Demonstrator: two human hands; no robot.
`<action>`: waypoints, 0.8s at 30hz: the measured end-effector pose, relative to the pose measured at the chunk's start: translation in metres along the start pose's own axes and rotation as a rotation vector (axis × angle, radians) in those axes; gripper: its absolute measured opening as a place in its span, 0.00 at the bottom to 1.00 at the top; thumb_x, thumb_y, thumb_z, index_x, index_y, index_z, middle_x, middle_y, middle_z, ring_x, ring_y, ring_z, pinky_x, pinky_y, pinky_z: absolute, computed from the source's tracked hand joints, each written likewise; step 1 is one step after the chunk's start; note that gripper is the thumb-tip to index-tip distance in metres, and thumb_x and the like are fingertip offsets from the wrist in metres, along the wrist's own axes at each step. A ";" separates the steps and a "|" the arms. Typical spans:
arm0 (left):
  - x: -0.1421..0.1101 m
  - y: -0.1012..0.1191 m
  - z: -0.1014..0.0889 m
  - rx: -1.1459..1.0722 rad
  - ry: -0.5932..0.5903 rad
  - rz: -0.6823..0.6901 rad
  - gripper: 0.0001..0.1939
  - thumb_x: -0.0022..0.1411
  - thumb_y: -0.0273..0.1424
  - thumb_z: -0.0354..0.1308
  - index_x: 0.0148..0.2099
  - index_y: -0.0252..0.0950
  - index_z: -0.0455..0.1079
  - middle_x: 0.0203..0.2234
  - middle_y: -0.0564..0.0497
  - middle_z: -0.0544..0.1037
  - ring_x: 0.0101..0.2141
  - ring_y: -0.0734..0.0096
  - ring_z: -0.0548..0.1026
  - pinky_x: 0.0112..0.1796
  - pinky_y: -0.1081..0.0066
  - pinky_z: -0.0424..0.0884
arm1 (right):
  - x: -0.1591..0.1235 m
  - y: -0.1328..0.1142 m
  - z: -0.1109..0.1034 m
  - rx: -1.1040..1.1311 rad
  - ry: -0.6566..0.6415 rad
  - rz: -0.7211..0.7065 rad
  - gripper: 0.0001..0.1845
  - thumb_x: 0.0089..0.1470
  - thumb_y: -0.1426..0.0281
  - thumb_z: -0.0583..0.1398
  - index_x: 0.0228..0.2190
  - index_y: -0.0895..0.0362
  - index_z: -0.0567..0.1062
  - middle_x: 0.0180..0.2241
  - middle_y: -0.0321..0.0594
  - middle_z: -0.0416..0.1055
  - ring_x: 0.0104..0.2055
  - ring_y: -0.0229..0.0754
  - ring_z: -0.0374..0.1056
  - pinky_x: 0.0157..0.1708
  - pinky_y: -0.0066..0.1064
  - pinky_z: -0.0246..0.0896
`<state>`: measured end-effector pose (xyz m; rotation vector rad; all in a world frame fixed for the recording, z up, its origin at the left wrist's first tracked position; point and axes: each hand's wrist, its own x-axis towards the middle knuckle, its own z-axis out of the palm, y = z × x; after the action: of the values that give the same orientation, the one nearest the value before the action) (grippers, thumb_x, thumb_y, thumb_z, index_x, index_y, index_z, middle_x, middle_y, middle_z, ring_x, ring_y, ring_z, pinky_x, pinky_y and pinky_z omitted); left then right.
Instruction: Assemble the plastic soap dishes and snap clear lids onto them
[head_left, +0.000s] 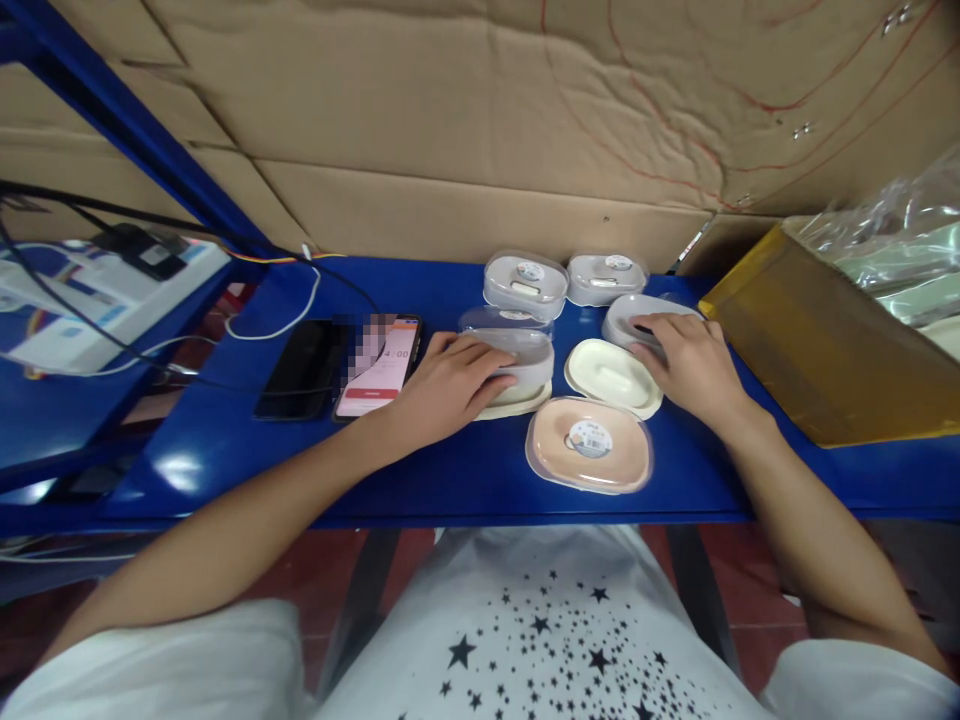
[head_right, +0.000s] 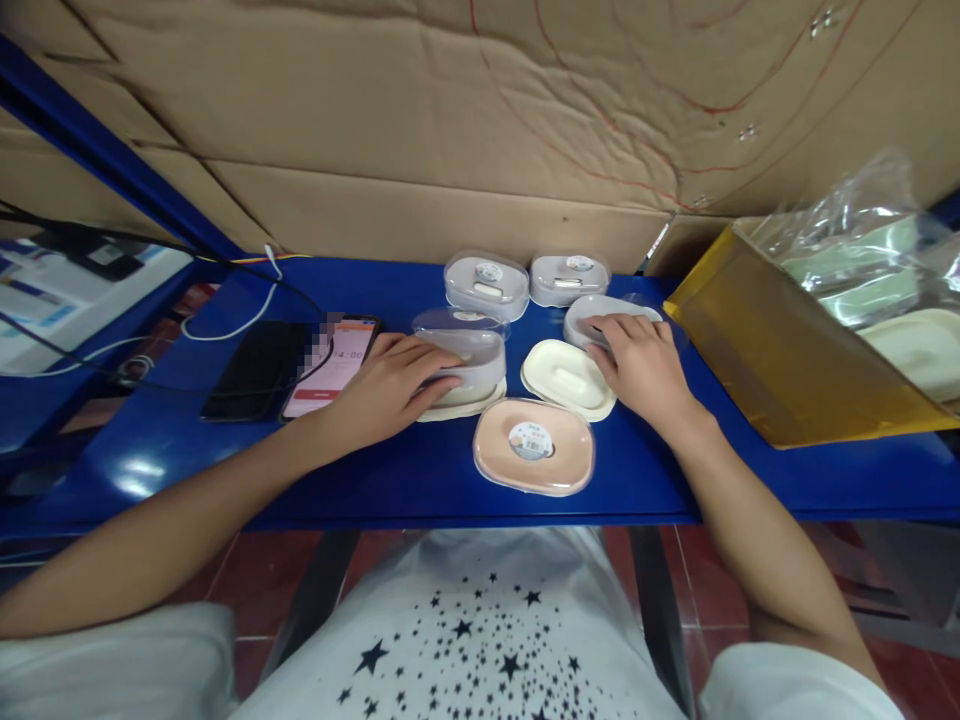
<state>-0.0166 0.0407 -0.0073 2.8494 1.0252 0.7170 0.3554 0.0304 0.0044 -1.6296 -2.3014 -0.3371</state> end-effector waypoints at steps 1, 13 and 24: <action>0.000 -0.001 0.001 -0.003 0.008 0.005 0.18 0.84 0.41 0.48 0.57 0.37 0.75 0.48 0.43 0.85 0.51 0.51 0.80 0.54 0.53 0.66 | 0.000 0.000 0.000 -0.003 -0.016 -0.002 0.22 0.73 0.61 0.54 0.60 0.54 0.77 0.58 0.51 0.80 0.58 0.64 0.74 0.53 0.54 0.62; 0.004 0.001 -0.004 -0.113 0.176 0.047 0.15 0.83 0.38 0.52 0.61 0.40 0.74 0.55 0.45 0.84 0.56 0.54 0.77 0.59 0.52 0.63 | -0.002 -0.021 -0.016 0.272 0.013 -0.109 0.21 0.75 0.58 0.54 0.58 0.51 0.78 0.58 0.49 0.80 0.60 0.60 0.74 0.59 0.54 0.65; 0.002 -0.009 0.009 -0.051 0.133 0.114 0.14 0.79 0.28 0.55 0.61 0.41 0.76 0.65 0.39 0.75 0.62 0.52 0.75 0.62 0.49 0.66 | -0.002 -0.019 -0.011 0.305 0.001 -0.148 0.18 0.73 0.57 0.56 0.56 0.50 0.78 0.57 0.48 0.81 0.58 0.61 0.76 0.57 0.56 0.67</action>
<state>-0.0169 0.0502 -0.0167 2.8684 0.8504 0.9388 0.3390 0.0187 0.0141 -1.3165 -2.3409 -0.0149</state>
